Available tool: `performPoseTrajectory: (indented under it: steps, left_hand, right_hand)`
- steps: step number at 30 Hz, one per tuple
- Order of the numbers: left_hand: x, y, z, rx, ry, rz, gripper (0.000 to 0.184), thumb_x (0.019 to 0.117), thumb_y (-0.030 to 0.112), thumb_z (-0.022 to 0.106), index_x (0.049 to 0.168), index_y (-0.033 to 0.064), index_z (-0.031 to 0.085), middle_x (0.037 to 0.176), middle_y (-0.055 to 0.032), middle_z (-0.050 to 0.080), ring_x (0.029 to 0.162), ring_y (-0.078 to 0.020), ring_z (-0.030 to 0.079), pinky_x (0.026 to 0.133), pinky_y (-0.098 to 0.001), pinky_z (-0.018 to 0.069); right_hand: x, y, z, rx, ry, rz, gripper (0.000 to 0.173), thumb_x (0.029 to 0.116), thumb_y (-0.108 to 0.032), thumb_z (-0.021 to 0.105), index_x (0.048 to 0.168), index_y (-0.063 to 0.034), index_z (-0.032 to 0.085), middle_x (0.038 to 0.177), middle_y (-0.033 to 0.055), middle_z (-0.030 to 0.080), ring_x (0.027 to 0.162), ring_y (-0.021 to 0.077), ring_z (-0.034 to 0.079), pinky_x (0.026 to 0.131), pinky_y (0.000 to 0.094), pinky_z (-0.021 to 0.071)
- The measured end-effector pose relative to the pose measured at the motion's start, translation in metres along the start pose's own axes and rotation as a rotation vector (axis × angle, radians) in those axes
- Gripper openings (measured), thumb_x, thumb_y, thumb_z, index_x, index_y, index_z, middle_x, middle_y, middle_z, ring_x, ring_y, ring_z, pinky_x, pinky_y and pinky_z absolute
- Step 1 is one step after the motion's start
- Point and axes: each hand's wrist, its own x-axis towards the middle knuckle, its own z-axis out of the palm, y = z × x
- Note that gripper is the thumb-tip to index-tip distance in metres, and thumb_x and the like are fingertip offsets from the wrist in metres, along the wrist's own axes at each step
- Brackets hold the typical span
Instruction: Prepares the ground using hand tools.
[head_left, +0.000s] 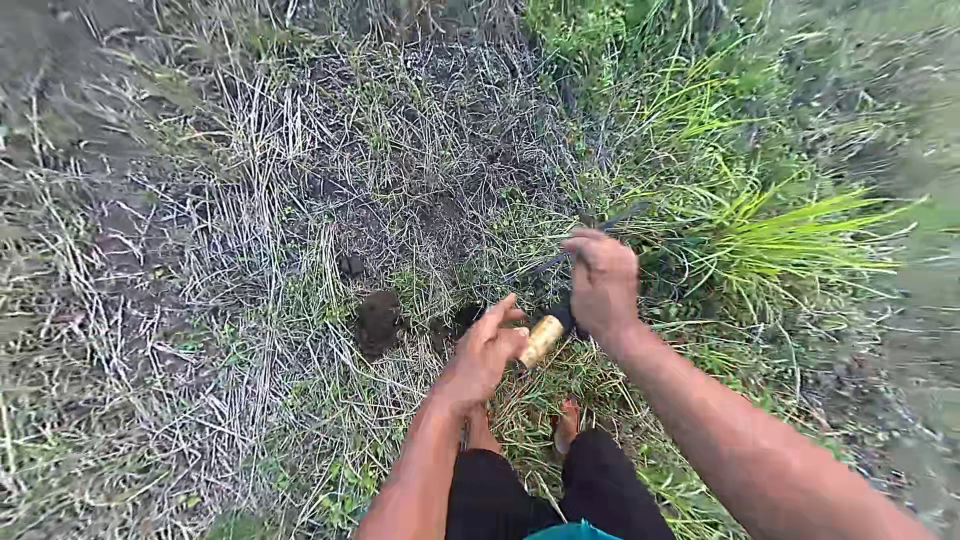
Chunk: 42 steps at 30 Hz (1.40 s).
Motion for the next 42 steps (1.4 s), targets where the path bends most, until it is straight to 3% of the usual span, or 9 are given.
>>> performPoseTrajectory:
  steps: [3,6,9,12,15,19,28,33,42]
  left_hand:
    - [0.0,0.049,0.007,0.6,-0.082,-0.074,0.071,0.0908,0.038,0.067,0.155,0.0172,0.045,0.137,-0.0055,0.062,0.114,-0.0201,0.066,0.097,-0.048,0.0561]
    - [0.015,0.053,0.036,0.938,0.044,-0.21,0.06,0.0834,0.037,0.076,0.134,0.008,0.059,0.128,-0.017,0.062,0.108,-0.0359,0.067,0.088,-0.0618,0.0562]
    - [0.02,0.048,0.052,0.983,0.139,-0.284,0.06,0.0792,0.041,0.079,0.127,0.0089,0.063,0.122,-0.0166,0.067,0.106,-0.0368,0.068,0.087,-0.064,0.0561]
    - [0.017,0.048,0.067,1.024,0.149,-0.313,0.054,0.0783,0.05,0.077,0.114,0.0099,0.068,0.109,-0.0145,0.071,0.103,-0.0348,0.07,0.085,-0.0643,0.0559]
    - [0.015,0.051,0.084,1.072,0.147,-0.354,0.053,0.0788,0.056,0.076,0.105,0.01,0.071,0.102,-0.0139,0.073,0.1,-0.0346,0.071,0.084,-0.0649,0.0559]
    - [0.012,0.047,0.115,1.143,0.168,-0.344,0.055,0.0781,0.058,0.076,0.101,0.0086,0.071,0.098,-0.0141,0.072,0.095,-0.0347,0.071,0.082,-0.0646,0.0564]
    - [0.018,0.039,0.186,1.194,0.25,-0.328,0.055,0.0758,0.06,0.077,0.1,0.0109,0.071,0.095,-0.0113,0.073,0.094,-0.0322,0.072,0.081,-0.0644,0.057]
    - [0.032,0.045,0.221,1.229,0.193,-0.333,0.051,0.0782,0.057,0.076,0.096,0.0101,0.071,0.093,-0.0128,0.072,0.092,-0.0338,0.071,0.08,-0.0653,0.0564]
    - [0.07,0.048,0.238,1.266,0.134,-0.32,0.048,0.0786,0.057,0.074,0.091,0.0114,0.07,0.089,-0.0102,0.072,0.088,-0.0314,0.071,0.077,-0.0626,0.0571]
  right_hand:
    - [0.006,-0.036,-0.008,-0.177,-0.307,0.07,0.032,0.1064,-0.03,0.043,0.123,-0.0191,0.068,0.099,0.0138,0.074,0.092,0.038,0.072,0.075,0.0641,0.0549]
    - [0.006,-0.054,-0.012,-0.263,-0.444,0.014,0.03,0.1034,-0.033,0.047,0.105,-0.0107,0.067,0.088,0.0158,0.071,0.085,0.0391,0.071,0.066,0.0609,0.054]
    - [0.009,-0.049,-0.019,-0.318,-0.57,-0.106,0.025,0.0914,-0.031,0.066,0.086,-0.0071,0.067,0.083,0.0151,0.069,0.081,0.0378,0.069,0.061,0.0618,0.0527]
    - [0.005,-0.034,-0.023,-0.324,-0.653,-0.223,0.025,0.0933,-0.032,0.066,0.089,-0.0078,0.069,0.086,0.0149,0.069,0.083,0.0376,0.069,0.066,0.0642,0.0531]
    - [-0.004,-0.013,-0.027,-0.221,-0.622,-0.279,0.025,0.0977,-0.032,0.059,0.095,-0.01,0.069,0.089,0.013,0.071,0.089,0.0355,0.069,0.082,0.0678,0.0499]
    - [-0.023,0.016,-0.041,-0.076,-0.619,-0.219,0.033,0.101,-0.036,0.052,0.094,-0.0089,0.069,0.09,0.0146,0.071,0.087,0.0365,0.07,0.068,0.063,0.0543]
    - [-0.05,0.086,-0.065,0.096,-0.56,-0.237,0.027,0.0988,-0.033,0.056,0.093,-0.0096,0.069,0.089,0.0143,0.071,0.086,0.0358,0.07,0.067,0.0625,0.0546]
    - [-0.055,0.122,-0.079,0.077,-0.548,-0.205,0.035,0.1028,-0.036,0.047,0.099,-0.0095,0.069,0.095,0.0151,0.072,0.092,0.0365,0.071,0.071,0.0626,0.0551]
    - [-0.033,0.157,-0.084,0.108,-0.6,-0.129,0.038,0.1044,-0.037,0.043,0.107,-0.0081,0.068,0.104,0.0171,0.072,0.101,0.0376,0.07,0.078,0.063,0.0545]
